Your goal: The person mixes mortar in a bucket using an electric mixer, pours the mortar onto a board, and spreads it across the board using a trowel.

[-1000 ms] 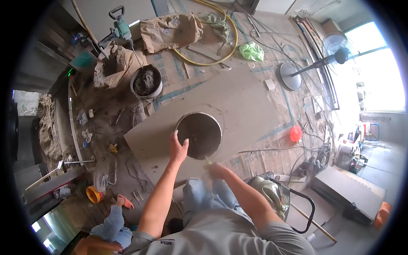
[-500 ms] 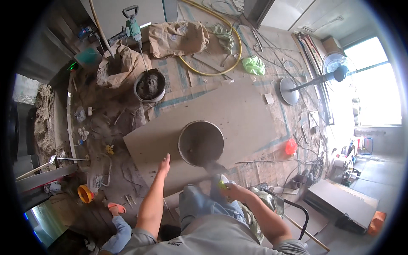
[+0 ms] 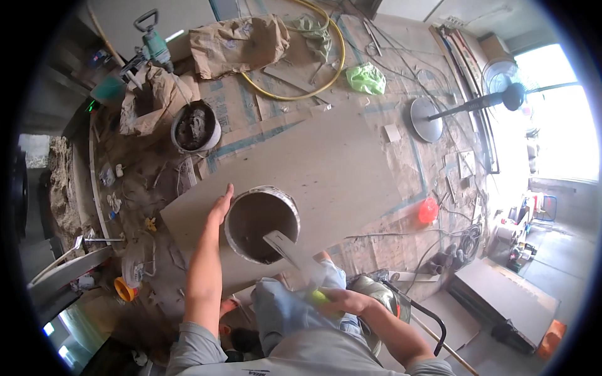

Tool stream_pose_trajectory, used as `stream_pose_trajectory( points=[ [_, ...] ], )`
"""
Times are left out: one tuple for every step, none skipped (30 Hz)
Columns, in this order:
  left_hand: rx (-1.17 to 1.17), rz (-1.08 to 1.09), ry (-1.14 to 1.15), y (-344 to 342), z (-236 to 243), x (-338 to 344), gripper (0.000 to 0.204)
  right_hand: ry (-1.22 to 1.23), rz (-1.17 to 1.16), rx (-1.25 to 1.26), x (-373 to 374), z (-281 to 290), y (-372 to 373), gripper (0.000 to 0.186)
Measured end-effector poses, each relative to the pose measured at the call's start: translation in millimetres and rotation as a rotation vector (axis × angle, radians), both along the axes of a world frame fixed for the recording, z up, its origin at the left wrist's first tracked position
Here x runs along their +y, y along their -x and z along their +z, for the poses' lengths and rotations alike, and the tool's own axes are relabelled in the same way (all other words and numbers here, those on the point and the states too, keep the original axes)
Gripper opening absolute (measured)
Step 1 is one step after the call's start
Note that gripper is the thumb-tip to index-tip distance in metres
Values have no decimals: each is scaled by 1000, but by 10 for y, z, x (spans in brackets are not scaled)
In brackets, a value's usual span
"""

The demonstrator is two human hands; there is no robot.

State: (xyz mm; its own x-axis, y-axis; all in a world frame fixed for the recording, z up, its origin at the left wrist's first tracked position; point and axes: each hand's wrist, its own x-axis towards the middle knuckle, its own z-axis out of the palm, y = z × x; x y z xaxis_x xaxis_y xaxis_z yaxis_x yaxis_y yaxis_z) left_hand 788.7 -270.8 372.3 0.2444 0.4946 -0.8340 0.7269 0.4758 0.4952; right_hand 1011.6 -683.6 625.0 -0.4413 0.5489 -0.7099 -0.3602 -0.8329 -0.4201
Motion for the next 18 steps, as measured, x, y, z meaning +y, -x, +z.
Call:
stream_pose_trajectory(
  points=[
    [12, -2, 67, -54, -67, 83, 100, -23, 46, 11, -49, -90, -172, 36],
    [29, -1, 132, -112, -133, 116, 100, -50, 93, 25, -90, -195, -337, 37],
    [99, 28, -27, -121, -176, 97, 96, -64, 131, 3, -110, -348, -494, 41],
    [117, 16, -17, -241, -198, 82, 96, -55, 438, -218, -14, -450, -721, 40],
    [100, 7, -19, -346, -165, 99, 95, -74, 429, -325, -1, -603, -901, 39],
    [88, 1, -23, -426, -114, 135, 94, -97, 421, -429, -5, -817, -1054, 38],
    [73, -55, 71, -496, -24, 217, 92, -120, 350, -600, 11, -1136, -1132, 39],
    [99, -60, 78, -574, 68, 212, 92, -132, 277, -771, 35, -1442, -1183, 41],
    [2, 12, 54, -691, 174, 146, 86, -43, 198, -935, 207, -1625, -1202, 41],
    [-97, 87, 24, -793, 297, 68, 82, 44, 120, -1099, 404, -1784, -1243, 41],
    [-86, 88, 24, -918, 401, -26, 82, 110, 135, -1129, 475, -2070, -1387, 38],
    [-57, -8, -115, -1022, 501, -123, 78, 172, 151, -1160, 489, -2368, -1473, 37],
    [-21, -101, -258, -1021, 622, -164, 73, 158, 152, -1146, 503, -2534, -1448, 37],
    [-18, -102, -262, -975, 703, -206, 73, 102, 128, -1148, 527, -2661, -1462, 34],
    [21, -157, -345, -885, 821, -299, 65, 47, 103, -1152, 535, -2771, -1494, 32],
    [64, -213, -424, -781, 953, -429, 60, 47, 102, -1147, 545, -2838, -1548, 32],
    [35, -133, -456, -760, 1108, -586, 54, 116, 135, -899, 550, -2891, -1646, 31],
    [12, -50, -494, -696, 1266, -736, 48, 175, 165, -646, 582, -2921, -1698, 31]
  ],
)
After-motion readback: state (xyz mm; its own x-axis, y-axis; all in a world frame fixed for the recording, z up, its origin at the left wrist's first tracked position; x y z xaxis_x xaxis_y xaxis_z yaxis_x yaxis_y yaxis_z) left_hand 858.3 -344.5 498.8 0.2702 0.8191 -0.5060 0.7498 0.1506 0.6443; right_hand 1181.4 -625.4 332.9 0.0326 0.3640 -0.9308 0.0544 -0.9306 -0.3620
